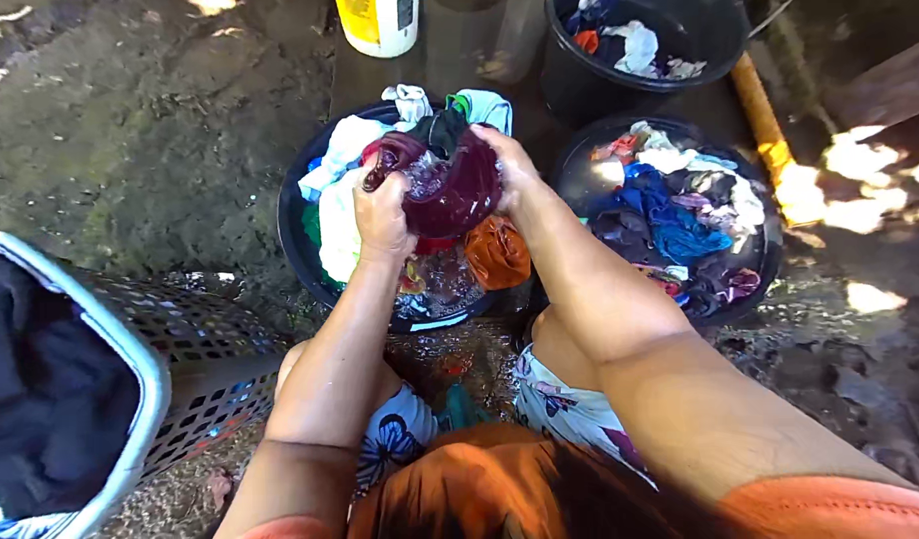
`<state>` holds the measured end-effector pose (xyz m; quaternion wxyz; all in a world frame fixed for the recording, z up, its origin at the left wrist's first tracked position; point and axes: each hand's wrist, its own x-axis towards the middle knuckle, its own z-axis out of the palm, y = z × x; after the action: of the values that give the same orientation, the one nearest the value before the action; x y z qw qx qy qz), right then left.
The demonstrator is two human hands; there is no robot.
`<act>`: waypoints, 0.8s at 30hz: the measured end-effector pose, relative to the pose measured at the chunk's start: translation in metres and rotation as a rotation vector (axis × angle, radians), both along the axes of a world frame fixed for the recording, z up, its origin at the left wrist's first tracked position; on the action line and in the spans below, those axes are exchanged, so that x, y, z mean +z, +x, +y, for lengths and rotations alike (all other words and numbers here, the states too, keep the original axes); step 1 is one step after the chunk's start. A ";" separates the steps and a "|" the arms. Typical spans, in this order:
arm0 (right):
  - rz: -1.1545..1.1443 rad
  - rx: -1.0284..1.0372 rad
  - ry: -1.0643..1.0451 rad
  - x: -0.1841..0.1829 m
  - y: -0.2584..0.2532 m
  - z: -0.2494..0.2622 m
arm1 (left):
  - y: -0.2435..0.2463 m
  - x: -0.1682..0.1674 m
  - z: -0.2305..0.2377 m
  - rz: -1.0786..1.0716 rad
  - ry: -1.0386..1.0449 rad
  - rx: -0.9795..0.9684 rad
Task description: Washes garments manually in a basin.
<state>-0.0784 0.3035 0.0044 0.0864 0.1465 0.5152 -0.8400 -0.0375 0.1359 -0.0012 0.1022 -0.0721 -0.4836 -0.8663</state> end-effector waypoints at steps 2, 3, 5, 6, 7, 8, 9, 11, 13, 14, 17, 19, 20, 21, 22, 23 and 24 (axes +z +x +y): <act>-0.110 0.072 0.042 -0.020 -0.005 -0.005 | 0.006 -0.004 -0.004 0.136 -0.200 -0.021; -0.132 0.135 0.068 -0.029 -0.008 -0.007 | 0.010 -0.006 -0.006 0.193 -0.320 -0.030; -0.155 0.272 0.123 -0.043 -0.010 -0.014 | 0.015 -0.010 -0.010 0.327 -0.557 -0.047; -0.149 0.343 0.167 -0.046 -0.007 -0.018 | 0.019 -0.013 -0.012 0.382 -0.656 -0.059; -0.132 0.420 0.211 -0.048 0.000 -0.022 | 0.025 -0.017 -0.014 0.425 -0.741 -0.072; -0.106 0.488 0.273 -0.045 0.005 -0.025 | 0.029 -0.019 -0.015 0.471 -0.812 -0.083; -0.069 0.546 0.365 -0.044 0.010 -0.028 | 0.035 -0.022 -0.015 0.504 -0.870 -0.091; 0.092 0.716 0.663 -0.050 0.011 -0.031 | 0.048 -0.028 -0.014 0.548 -0.960 -0.109; 0.166 0.902 0.850 -0.054 0.014 -0.036 | 0.061 -0.037 -0.012 0.567 -1.026 -0.131; 0.143 0.919 0.857 -0.058 0.019 -0.041 | 0.068 -0.042 -0.011 0.575 -1.060 -0.134; 0.151 0.990 0.928 -0.069 0.031 -0.054 | 0.087 -0.058 -0.006 0.615 -1.163 -0.113; 0.115 1.016 0.955 -0.076 0.035 -0.063 | 0.099 -0.069 0.001 0.644 -1.237 -0.102; 0.060 1.009 0.953 -0.081 0.037 -0.067 | 0.105 -0.075 0.003 0.654 -1.278 -0.101; 0.018 0.983 0.959 -0.089 0.040 -0.070 | 0.111 -0.081 0.006 0.658 -1.320 -0.105; -0.025 0.977 0.963 -0.093 0.043 -0.073 | 0.115 -0.086 0.008 0.671 -1.359 -0.102; -0.072 0.978 0.968 -0.093 0.046 -0.076 | 0.118 -0.092 0.011 0.686 -1.389 -0.106; -0.108 0.978 0.982 -0.095 0.049 -0.079 | 0.122 -0.098 0.013 0.705 -1.415 -0.115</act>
<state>-0.0294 0.2242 -0.0905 0.4040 -0.0388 0.8375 -0.3658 0.0845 0.1490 -0.0996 0.1344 -0.4152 -0.8541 -0.2831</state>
